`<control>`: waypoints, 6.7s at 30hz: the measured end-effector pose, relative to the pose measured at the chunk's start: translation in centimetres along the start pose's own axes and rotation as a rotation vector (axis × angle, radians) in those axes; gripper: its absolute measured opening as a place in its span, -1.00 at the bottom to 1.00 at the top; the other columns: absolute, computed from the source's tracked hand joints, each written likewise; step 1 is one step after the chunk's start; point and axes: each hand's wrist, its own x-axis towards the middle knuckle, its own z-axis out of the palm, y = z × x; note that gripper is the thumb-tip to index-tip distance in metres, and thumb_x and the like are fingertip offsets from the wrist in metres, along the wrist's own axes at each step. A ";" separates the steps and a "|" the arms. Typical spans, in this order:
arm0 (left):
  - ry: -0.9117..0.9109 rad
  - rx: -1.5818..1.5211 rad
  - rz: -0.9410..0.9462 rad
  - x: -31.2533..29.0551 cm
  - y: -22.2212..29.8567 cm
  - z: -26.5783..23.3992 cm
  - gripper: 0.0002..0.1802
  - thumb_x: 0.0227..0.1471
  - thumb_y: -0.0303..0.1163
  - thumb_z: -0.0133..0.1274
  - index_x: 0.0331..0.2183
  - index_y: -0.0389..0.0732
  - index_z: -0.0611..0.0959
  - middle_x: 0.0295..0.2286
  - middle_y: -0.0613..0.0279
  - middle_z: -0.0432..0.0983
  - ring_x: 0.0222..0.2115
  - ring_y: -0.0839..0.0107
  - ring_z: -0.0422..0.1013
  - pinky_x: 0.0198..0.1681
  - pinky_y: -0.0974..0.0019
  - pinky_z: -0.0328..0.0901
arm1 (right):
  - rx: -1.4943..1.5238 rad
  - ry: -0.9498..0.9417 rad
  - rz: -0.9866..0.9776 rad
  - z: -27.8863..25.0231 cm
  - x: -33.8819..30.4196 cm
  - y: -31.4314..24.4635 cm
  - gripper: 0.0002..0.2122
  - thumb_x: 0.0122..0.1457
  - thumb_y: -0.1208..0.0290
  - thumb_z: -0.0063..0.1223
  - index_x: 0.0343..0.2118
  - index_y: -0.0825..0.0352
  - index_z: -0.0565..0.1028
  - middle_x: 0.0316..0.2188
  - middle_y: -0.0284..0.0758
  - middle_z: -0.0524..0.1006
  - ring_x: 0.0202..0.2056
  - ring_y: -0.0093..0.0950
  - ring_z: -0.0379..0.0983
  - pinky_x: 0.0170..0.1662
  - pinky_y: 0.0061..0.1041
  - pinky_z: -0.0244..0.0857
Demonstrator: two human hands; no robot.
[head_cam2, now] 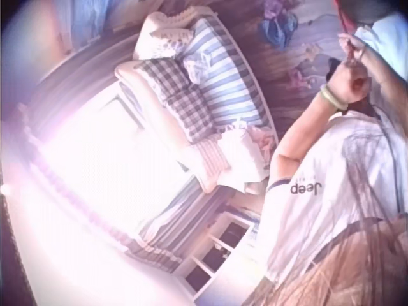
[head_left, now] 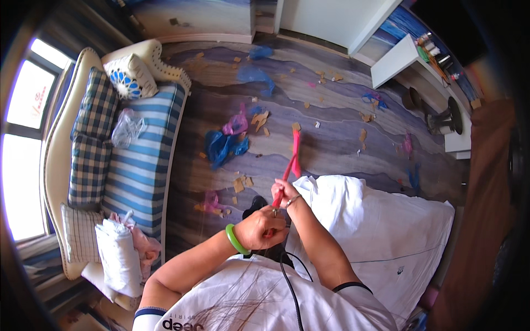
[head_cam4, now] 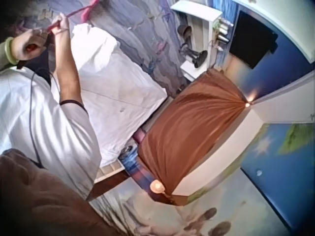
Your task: The person wipes a sofa with a green cloth, then sweeps the floor with a pink broom to gather debris. Finally, the person smooths out a white bedsheet on the bed.
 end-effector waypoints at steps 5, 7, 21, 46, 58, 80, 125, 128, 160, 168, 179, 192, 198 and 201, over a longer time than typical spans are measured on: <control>0.090 0.033 0.076 -2.9 6.4 -2.1 -0.74 -0.19 -0.59 0.10 -0.75 -0.26 0.39 -0.71 0.17 0.30 -0.58 0.17 0.30 -0.36 0.20 0.23 | 0.171 -0.104 0.101 5.0 -2.6 6.7 -0.74 0.17 0.36 0.01 -0.59 0.24 0.23 -0.68 -0.51 0.24 -0.64 -0.72 0.22 -0.50 -0.75 0.20; 0.220 0.047 0.095 -5.5 10.2 -2.4 -0.69 -0.23 -0.59 0.09 -0.80 -0.24 0.33 -0.75 0.17 0.27 -0.68 0.20 0.28 -0.39 0.19 0.26 | 0.176 -0.096 0.242 6.7 -4.4 11.3 -0.76 0.16 0.39 0.02 -0.58 0.24 0.25 -0.64 -0.48 0.26 -0.63 -0.70 0.24 -0.46 -0.76 0.24; 0.573 0.270 -0.407 -23.7 11.8 2.1 -0.75 -0.05 -0.56 0.06 -0.71 -0.29 0.45 -0.73 0.15 0.32 -0.68 0.27 0.27 -0.57 0.28 0.17 | -0.368 0.146 1.139 -5.9 8.2 38.5 -0.67 0.18 0.20 -0.05 -0.69 0.17 0.26 -0.77 -0.50 0.31 -0.74 -0.64 0.22 -0.64 -0.69 0.12; 0.613 0.139 -0.045 -22.5 8.9 5.0 -0.78 -0.15 -0.51 0.08 -0.74 -0.28 0.48 -0.80 0.14 0.32 -0.78 0.28 0.27 -0.66 0.29 0.13 | -0.229 0.280 0.798 -4.3 2.7 32.1 -0.71 0.13 0.50 -0.01 -0.68 0.21 0.20 -0.77 -0.54 0.25 -0.74 -0.75 0.18 -0.63 -0.79 0.13; 0.629 0.162 0.114 -10.4 10.1 2.9 -0.64 -0.14 -0.49 0.10 -0.79 -0.18 0.31 -0.79 0.26 0.22 -0.77 0.29 0.20 -0.68 0.27 0.11 | -0.520 0.291 0.586 4.7 -0.6 20.5 -0.80 0.15 0.45 -0.05 -0.56 0.22 0.21 -0.69 -0.52 0.27 -0.69 -0.73 0.20 -0.58 -0.71 0.19; 0.486 0.253 -0.158 7.1 6.4 -0.1 -0.74 -0.07 -0.52 -0.11 -0.74 -0.33 0.37 -0.72 0.14 0.32 -0.69 0.27 0.31 -0.59 0.30 0.24 | -0.613 0.296 0.361 9.0 0.4 5.6 -0.77 0.16 0.38 -0.13 -0.62 0.31 0.32 -0.71 -0.32 0.38 -0.67 -0.45 0.33 -0.58 -0.49 0.29; -0.622 -0.252 0.359 53.2 -3.5 0.4 -0.61 -0.25 -0.69 0.14 -0.78 -0.19 0.26 -0.75 0.24 0.17 -0.68 0.25 0.22 -0.57 0.26 0.15 | 0.379 -0.204 -0.744 10.4 -11.3 -38.2 -0.77 0.10 0.40 -0.02 -0.68 0.23 0.33 -0.75 -0.34 0.36 -0.67 -0.42 0.33 -0.50 -0.47 0.25; -0.617 -0.368 0.339 54.5 -7.3 6.4 -0.61 -0.17 -0.65 0.10 -0.76 -0.22 0.24 -0.76 0.21 0.11 -0.68 0.22 0.21 -0.50 0.24 0.15 | 0.352 0.045 -0.848 3.2 -16.0 -42.1 -0.77 0.09 0.40 -0.02 -0.69 0.22 0.32 -0.76 -0.36 0.33 -0.68 -0.44 0.31 -0.50 -0.47 0.25; -0.799 -0.126 0.135 75.8 -3.2 37.4 -0.66 -0.21 -0.71 0.06 -0.78 -0.25 0.29 -0.76 0.24 0.18 -0.71 0.36 0.18 -0.63 0.29 0.04 | 0.191 0.014 -0.950 -13.7 -31.7 -63.0 -0.88 0.08 0.48 -0.05 -0.57 0.34 0.39 -0.56 -0.29 0.42 -0.54 -0.43 0.35 -0.46 -0.45 0.29; -0.924 -0.283 0.495 82.2 1.1 42.4 -0.71 -0.28 -0.69 0.10 -0.75 -0.20 0.34 -0.73 0.23 0.28 -0.68 0.26 0.25 -0.55 0.24 0.18 | 0.624 -0.092 -0.985 -9.2 -45.1 -68.2 -0.84 0.09 0.48 0.06 -0.57 0.34 0.35 -0.69 -0.34 0.35 -0.65 -0.47 0.31 -0.51 -0.52 0.26; -0.920 -0.479 0.349 93.7 -9.4 62.6 -0.68 -0.17 -0.64 0.10 -0.74 -0.23 0.32 -0.73 0.20 0.18 -0.70 0.28 0.16 -0.56 0.27 0.07 | 0.720 0.179 -1.016 -30.7 -57.8 -82.5 -0.79 0.10 0.43 0.03 -0.63 0.24 0.31 -0.72 -0.40 0.31 -0.67 -0.51 0.28 -0.56 -0.57 0.21; -0.837 -0.339 0.092 109.4 2.0 57.9 -0.70 -0.25 -0.73 0.08 -0.76 -0.22 0.36 -0.71 0.19 0.33 -0.69 0.33 0.26 -0.59 0.34 0.10 | 0.757 -0.205 -0.764 -13.0 -61.7 -90.6 -0.88 0.09 0.53 0.07 -0.43 0.32 0.33 -0.61 -0.34 0.36 -0.53 -0.47 0.36 -0.42 -0.50 0.34; -0.821 -0.450 0.214 111.5 -0.9 70.5 -0.69 -0.18 -0.69 0.08 -0.74 -0.24 0.32 -0.73 0.21 0.25 -0.69 0.30 0.21 -0.56 0.25 0.07 | 0.735 -0.051 -0.859 -25.6 -71.8 -96.0 -0.86 0.10 0.53 0.04 -0.45 0.30 0.28 -0.62 -0.36 0.32 -0.57 -0.51 0.31 -0.48 -0.53 0.28; -0.734 -0.432 0.212 111.8 -4.1 78.6 -0.69 -0.14 -0.66 0.07 -0.74 -0.25 0.32 -0.74 0.18 0.20 -0.70 0.25 0.17 -0.58 0.23 0.04 | 0.689 0.023 -0.879 -33.9 -75.9 -99.9 -0.83 0.11 0.54 0.00 -0.53 0.27 0.25 -0.65 -0.38 0.30 -0.61 -0.54 0.28 -0.51 -0.61 0.25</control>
